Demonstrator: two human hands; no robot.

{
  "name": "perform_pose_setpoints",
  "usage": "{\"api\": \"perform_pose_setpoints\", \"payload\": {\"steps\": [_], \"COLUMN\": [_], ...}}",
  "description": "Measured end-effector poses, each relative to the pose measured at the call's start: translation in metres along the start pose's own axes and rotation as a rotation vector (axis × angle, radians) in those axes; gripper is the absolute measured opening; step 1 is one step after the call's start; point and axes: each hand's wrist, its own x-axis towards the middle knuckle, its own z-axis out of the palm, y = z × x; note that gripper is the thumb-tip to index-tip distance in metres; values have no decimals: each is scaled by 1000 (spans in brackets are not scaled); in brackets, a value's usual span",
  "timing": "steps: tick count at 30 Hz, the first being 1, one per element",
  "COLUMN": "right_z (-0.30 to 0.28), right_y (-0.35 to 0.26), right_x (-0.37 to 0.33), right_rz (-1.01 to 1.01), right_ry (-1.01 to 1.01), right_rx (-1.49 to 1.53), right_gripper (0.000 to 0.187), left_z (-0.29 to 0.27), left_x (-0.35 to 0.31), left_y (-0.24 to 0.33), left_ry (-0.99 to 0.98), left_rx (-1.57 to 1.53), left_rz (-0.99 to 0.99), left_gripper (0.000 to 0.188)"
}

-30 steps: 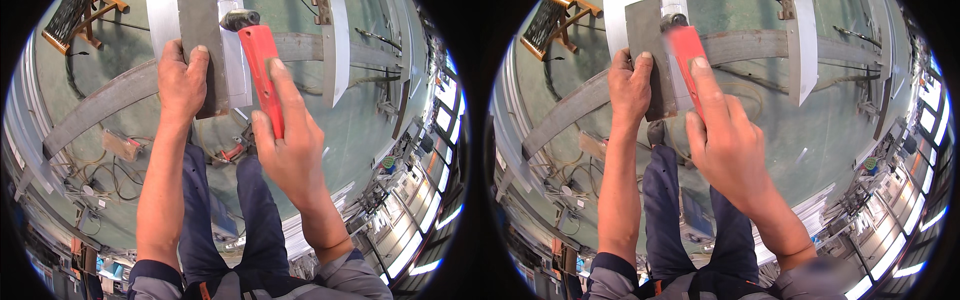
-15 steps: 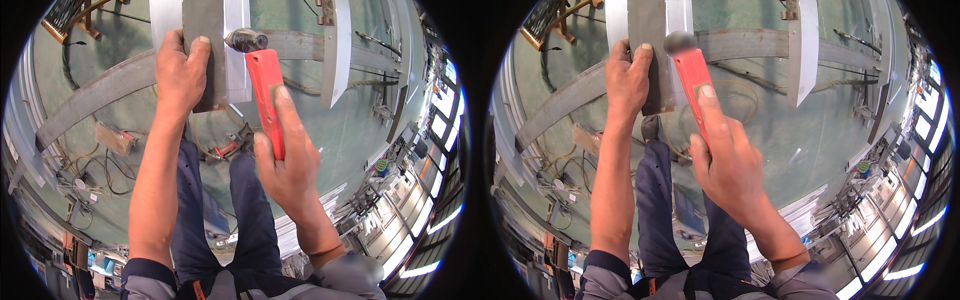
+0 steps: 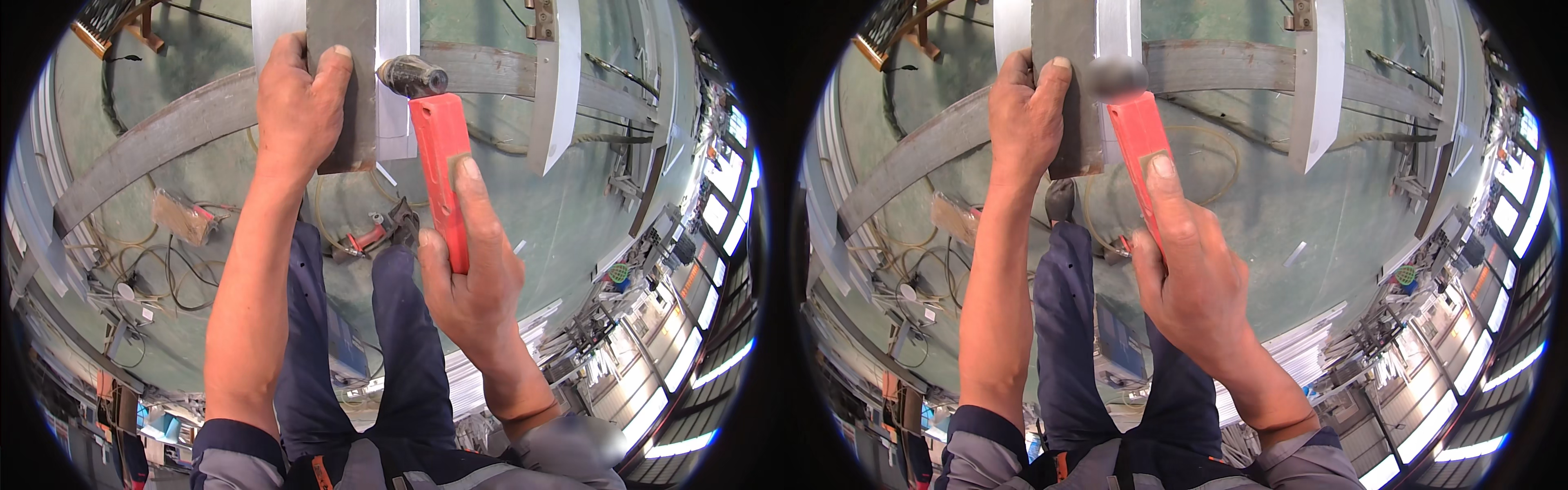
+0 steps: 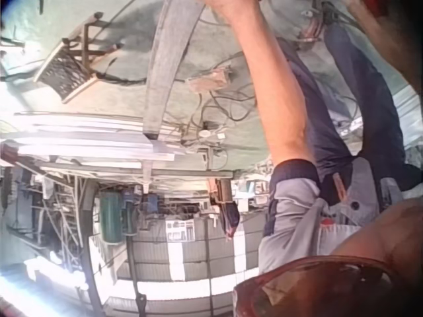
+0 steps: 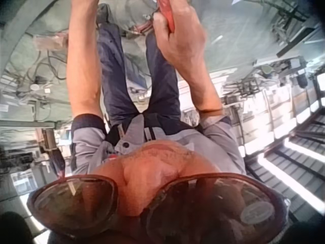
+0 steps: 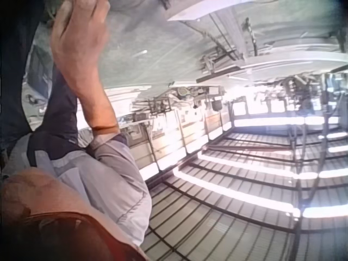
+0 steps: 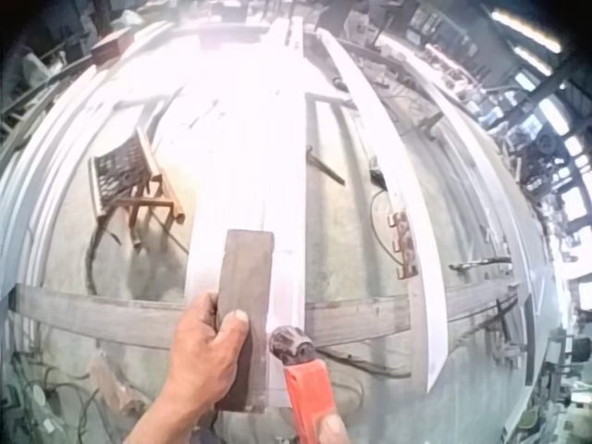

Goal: The person unpacks a small cardboard box containing a plastic-wrapped item, then uses a red pneumatic drill to make holes in a white metal frame.

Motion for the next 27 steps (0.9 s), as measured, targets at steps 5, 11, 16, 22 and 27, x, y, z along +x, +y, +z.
{"api": "perform_pose_setpoints", "payload": {"steps": [5, 11, 16, 22, 27], "right_z": [-2, -1, -4, -5, -4], "right_y": [-1, -2, -5, -5, -6], "right_x": [-3, -9, -12, -18, -19], "right_rz": [1, 13, 25, 39, 40], "right_ry": [-8, -17, -39, -52, -54], "right_rx": [3, 15, 23, 26, 29], "right_gripper": [69, 70, 71, 72, 72], "left_z": [1, 1, 1, 3, 2], "left_x": [0, 1, -1, 0, 1], "left_y": [0, 0, 2, -2, -3], "left_ry": [2, 3, 1, 14, 11], "left_rx": [-11, -6, -15, -27, -27], "left_rz": [-21, -8, -25, -11, 11], "left_gripper": [42, 44, 47, 47, 47]}}
